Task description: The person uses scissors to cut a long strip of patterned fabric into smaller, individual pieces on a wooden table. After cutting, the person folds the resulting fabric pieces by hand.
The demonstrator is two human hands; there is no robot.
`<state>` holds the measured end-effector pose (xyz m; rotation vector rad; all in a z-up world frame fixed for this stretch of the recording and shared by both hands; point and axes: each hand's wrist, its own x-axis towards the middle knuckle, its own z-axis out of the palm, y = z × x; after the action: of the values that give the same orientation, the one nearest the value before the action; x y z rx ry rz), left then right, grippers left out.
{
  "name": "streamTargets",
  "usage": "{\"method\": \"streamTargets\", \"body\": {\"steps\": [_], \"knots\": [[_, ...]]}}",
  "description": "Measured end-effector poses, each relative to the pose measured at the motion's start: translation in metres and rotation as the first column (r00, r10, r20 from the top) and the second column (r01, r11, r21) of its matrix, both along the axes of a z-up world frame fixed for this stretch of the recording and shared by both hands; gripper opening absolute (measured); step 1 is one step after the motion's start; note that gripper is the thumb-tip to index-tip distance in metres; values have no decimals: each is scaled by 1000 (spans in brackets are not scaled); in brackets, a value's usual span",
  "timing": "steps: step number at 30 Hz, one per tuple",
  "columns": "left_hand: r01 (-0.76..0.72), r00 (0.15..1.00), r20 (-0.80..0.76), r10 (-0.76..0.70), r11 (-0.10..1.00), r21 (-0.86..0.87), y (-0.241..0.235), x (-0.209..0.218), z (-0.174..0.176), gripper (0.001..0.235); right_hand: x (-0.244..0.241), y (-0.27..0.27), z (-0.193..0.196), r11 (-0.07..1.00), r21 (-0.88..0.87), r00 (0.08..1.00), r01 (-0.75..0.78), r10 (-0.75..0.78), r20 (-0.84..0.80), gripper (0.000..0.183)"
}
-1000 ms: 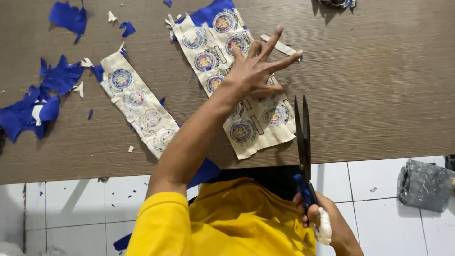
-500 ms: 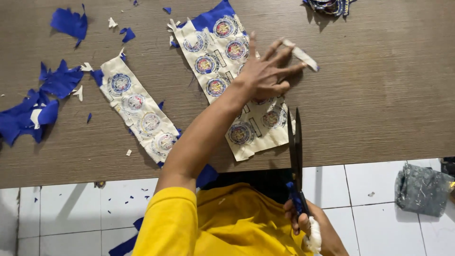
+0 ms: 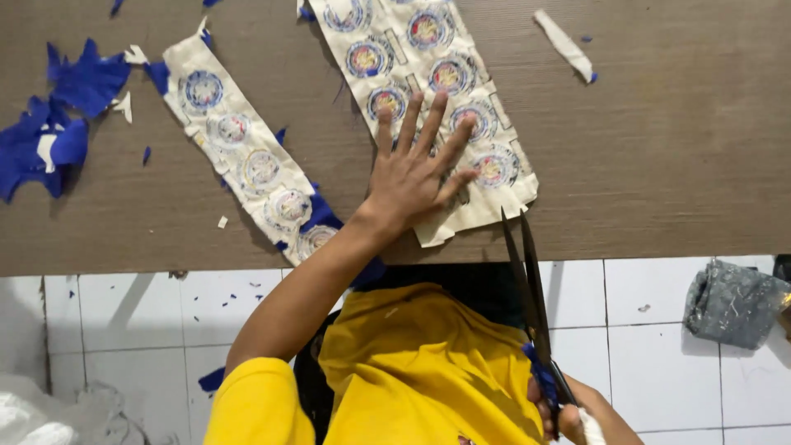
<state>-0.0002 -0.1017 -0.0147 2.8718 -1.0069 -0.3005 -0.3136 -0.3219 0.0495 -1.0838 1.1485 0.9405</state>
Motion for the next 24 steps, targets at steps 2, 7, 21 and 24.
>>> {"method": "streamTargets", "body": {"steps": [2, 7, 21, 24], "knots": [[50, 982, 188, -4, 969, -243, 7, -11, -13, 63, -30, -10, -10, 997, -21, 993, -78, 79, 85, 90], [257, 951, 289, -108, 796, -549, 30, -44, 4, 38, -32, -15, -10, 945, -107, 930, -309, 324, 173, 89], [410, 842, 529, -110, 767, -494, 30, -46, 20, 14, 32, 14, 0, 988, 143, 997, 61, -69, 46, 65], [387, 853, 515, -82, 761, -520, 29, -48, 21, 15, 28, 13, 0, 985, 170, 985, -9, -21, 170, 74]]}}
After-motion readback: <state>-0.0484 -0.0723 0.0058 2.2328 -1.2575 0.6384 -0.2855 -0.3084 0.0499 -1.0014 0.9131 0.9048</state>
